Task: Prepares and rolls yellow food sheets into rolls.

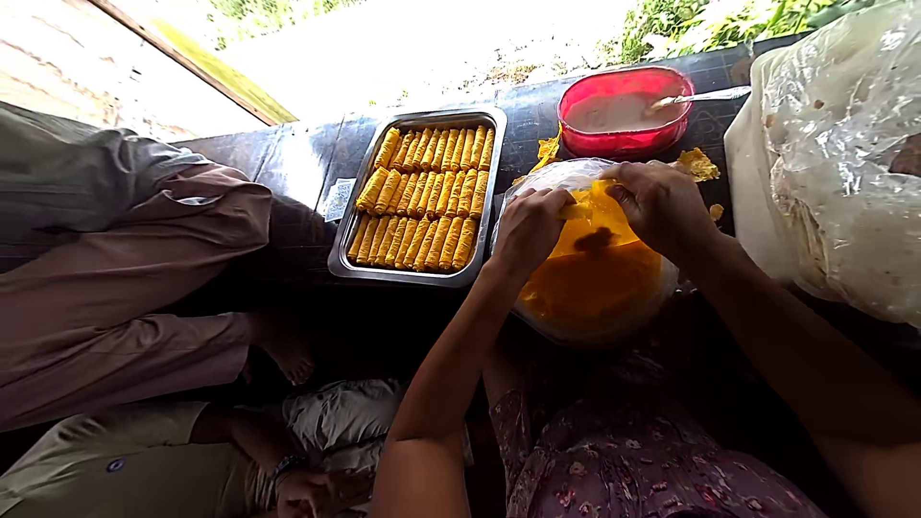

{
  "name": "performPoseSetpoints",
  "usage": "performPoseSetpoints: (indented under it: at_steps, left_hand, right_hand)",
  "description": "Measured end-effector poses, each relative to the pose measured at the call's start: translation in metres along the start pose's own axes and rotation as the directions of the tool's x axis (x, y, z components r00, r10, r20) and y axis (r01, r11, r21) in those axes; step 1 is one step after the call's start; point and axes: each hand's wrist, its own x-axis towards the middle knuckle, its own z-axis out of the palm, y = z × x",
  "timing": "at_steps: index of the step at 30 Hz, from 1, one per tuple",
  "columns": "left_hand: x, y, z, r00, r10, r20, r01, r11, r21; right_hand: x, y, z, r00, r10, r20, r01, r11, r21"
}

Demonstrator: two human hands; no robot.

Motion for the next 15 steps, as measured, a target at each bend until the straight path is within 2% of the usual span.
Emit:
performPoseSetpoints:
  at_steps: [3, 7, 8, 11, 15]
  left_hand:
    - [0.012, -0.009, 0.001, 0.998, -0.059, 0.037, 0.057, 0.997, 0.045]
    - [0.005, -0.001, -0.005, 0.991, -0.039, -0.129, 0.051, 0.994, 0.097]
    - [0.0, 0.003, -0.006, 0.993, -0.03, -0.117, 0.039, 0.996, 0.083]
    - [-0.016, 0.019, -0.005, 0.999, -0.002, 0.047, 0.0, 0.999, 0.048]
    - [-0.031, 0.024, 0.011, 0.999, 0.028, 0.029, -0.029, 0.999, 0.046]
  right_hand:
    - [-0.002, 0.003, 0.006, 0.998, 0.029, -0.047, -0.026, 0.998, 0.052]
    - [-0.023, -0.003, 0.011, 0.992, -0.107, -0.071, 0.112, 0.99, 0.082]
    - [-0.025, -0.002, 0.014, 0.988, -0.15, -0.043, 0.154, 0.983, 0.099]
    - [-0.025, 0.002, 0.021, 0.972, -0.235, 0.02, 0.231, 0.965, 0.126]
    - [-0.036, -0.003, 0.024, 0.961, -0.275, 0.008, 0.273, 0.957, 0.098]
